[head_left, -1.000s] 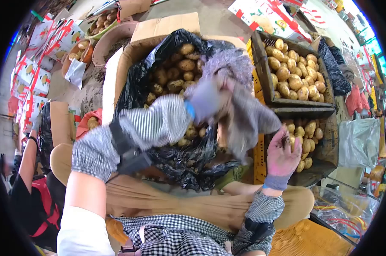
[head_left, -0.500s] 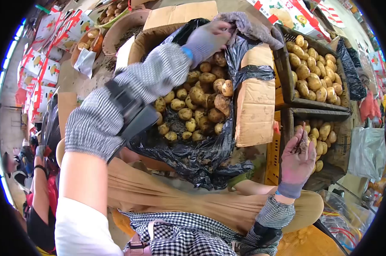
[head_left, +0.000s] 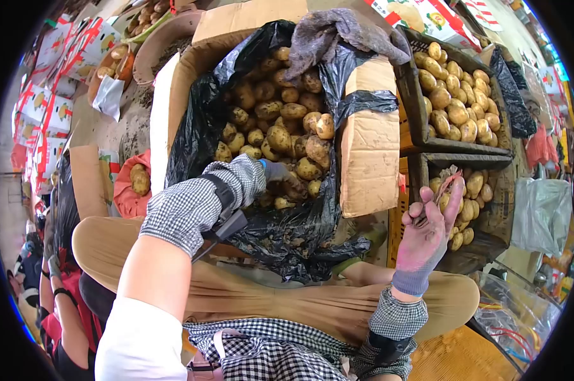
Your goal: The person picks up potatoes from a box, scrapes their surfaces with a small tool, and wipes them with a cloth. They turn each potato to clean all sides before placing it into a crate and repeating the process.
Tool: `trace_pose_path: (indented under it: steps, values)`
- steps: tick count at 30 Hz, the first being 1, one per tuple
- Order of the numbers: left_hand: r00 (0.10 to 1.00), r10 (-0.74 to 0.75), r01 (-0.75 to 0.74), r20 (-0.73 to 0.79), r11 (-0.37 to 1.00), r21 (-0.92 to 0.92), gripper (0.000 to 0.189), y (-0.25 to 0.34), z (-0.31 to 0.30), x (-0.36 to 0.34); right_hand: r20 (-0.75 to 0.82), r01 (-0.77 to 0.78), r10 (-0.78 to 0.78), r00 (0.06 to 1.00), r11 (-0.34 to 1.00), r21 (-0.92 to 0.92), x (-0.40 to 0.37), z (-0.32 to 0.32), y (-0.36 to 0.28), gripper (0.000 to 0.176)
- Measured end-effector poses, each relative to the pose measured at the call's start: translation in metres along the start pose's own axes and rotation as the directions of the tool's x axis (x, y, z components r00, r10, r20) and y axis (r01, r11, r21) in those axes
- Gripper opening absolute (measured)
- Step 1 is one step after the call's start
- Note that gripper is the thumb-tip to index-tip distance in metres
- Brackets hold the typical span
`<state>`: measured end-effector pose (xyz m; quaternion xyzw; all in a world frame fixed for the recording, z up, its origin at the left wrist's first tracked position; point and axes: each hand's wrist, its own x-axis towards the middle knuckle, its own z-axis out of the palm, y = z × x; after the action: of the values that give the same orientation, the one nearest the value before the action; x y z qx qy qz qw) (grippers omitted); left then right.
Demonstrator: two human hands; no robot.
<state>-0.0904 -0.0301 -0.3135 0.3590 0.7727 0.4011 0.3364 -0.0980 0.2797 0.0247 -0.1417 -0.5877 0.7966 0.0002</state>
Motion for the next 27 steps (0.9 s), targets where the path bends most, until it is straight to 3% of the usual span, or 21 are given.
trace_pose_path:
  steps: [1,3,4,5,7,8,9,11,12,13,14,15,17,18,19,21,22,23,25,26,27]
  values:
    - [0.999,-0.033,0.041,0.041,0.976,-0.216,0.041,-0.042,0.027,0.007,-0.011,0.0,0.0,1.0,1.0,0.0,-0.004,0.004,0.0,0.066]
    - [0.987,-0.1,0.154,0.123,0.78,-0.607,0.047,-0.122,0.077,0.021,0.027,0.034,-0.033,0.999,0.997,-0.063,-0.01,0.01,0.0,0.066]
    - [0.925,-0.373,0.378,0.073,0.889,-0.259,0.052,-0.01,0.023,0.01,0.014,0.044,-0.043,0.999,0.995,-0.091,-0.012,0.014,0.002,0.067]
    - [0.802,-0.596,0.582,0.044,0.762,-0.284,0.057,0.052,-0.004,0.011,0.019,0.053,-0.051,0.998,0.995,-0.089,-0.01,0.013,0.001,0.067]
    - [0.683,-0.73,0.647,0.025,0.588,-0.486,0.07,0.115,-0.031,0.003,0.153,-0.077,0.094,0.984,0.99,-0.115,-0.01,0.01,0.001,0.065]
    - [0.746,-0.663,0.476,0.068,0.46,-0.75,0.07,0.117,-0.032,-0.01,0.138,-0.108,0.124,0.983,0.987,-0.117,-0.01,0.012,0.004,0.055]
    - [0.742,-0.668,0.478,0.057,0.467,-0.744,0.07,0.137,-0.041,-0.018,0.145,-0.102,0.116,0.983,0.989,-0.105,-0.011,0.015,0.005,0.055]
    - [0.752,-0.656,0.156,-0.065,0.272,-0.949,0.066,0.21,-0.069,-0.044,0.176,-0.179,0.205,0.963,0.972,-0.156,-0.016,0.023,0.009,0.044]
    - [0.745,-0.662,0.152,-0.08,0.285,-0.947,0.066,0.235,-0.076,-0.056,0.213,-0.143,0.188,0.959,0.967,-0.212,-0.018,0.021,0.027,0.04]
    - [0.764,-0.62,0.026,-0.176,0.302,-0.953,0.067,0.257,-0.081,-0.067,0.402,-0.059,0.162,0.901,0.965,-0.256,-0.021,0.025,0.029,0.042]
    - [0.771,-0.575,-0.102,-0.274,0.314,-0.944,0.067,0.27,-0.081,-0.075,0.457,-0.044,0.16,0.875,0.966,-0.254,-0.028,0.029,0.039,0.042]
    - [0.763,-0.577,-0.111,-0.29,0.325,-0.939,0.067,0.276,-0.075,-0.081,0.51,-0.028,0.157,0.846,0.967,-0.252,-0.037,0.033,0.051,0.041]
    - [0.658,-0.447,-0.224,-0.606,0.653,-0.724,0.071,0.285,-0.061,-0.086,0.567,0.007,0.166,0.807,0.957,-0.289,-0.048,0.042,0.066,0.042]
    - [0.611,-0.452,-0.139,-0.65,0.747,-0.65,0.072,0.301,-0.06,-0.088,0.606,0.032,0.188,0.773,0.943,-0.333,-0.052,0.045,0.07,0.043]
    - [0.607,-0.449,-0.146,-0.656,0.748,-0.647,0.072,0.303,-0.053,-0.088,0.611,0.039,0.185,0.77,0.942,-0.334,-0.054,0.048,0.073,0.043]
    - [0.505,-0.499,-0.192,-0.705,0.731,-0.655,0.073,0.299,-0.039,-0.084,0.638,-0.062,0.236,0.733,0.957,-0.283,-0.056,0.052,0.076,0.044]
    - [0.472,-0.461,-0.19,-0.751,0.779,-0.597,0.075,0.293,-0.035,-0.082,0.686,-0.028,0.168,0.708,0.977,-0.211,-0.059,0.051,0.086,0.043]
    - [0.469,-0.455,-0.201,-0.757,0.78,-0.593,0.075,0.289,-0.031,-0.082,0.736,0.109,0.1,0.669,0.967,-0.23,-0.064,0.053,0.091,0.043]
    - [0.48,-0.426,-0.404,-0.767,0.669,-0.624,0.074,0.286,-0.03,-0.082,0.82,0.196,0.033,0.572,0.965,-0.176,-0.071,0.06,0.09,0.043]
    - [0.434,-0.375,-0.281,-0.819,0.808,-0.518,0.076,0.284,-0.03,-0.083,0.738,0.136,0.103,0.667,0.957,-0.257,-0.073,0.06,0.083,0.043]
    - [0.433,-0.374,-0.283,-0.82,0.808,-0.517,0.076,0.289,-0.032,-0.084,0.66,0.051,0.116,0.742,0.972,-0.228,-0.067,0.06,0.08,0.043]
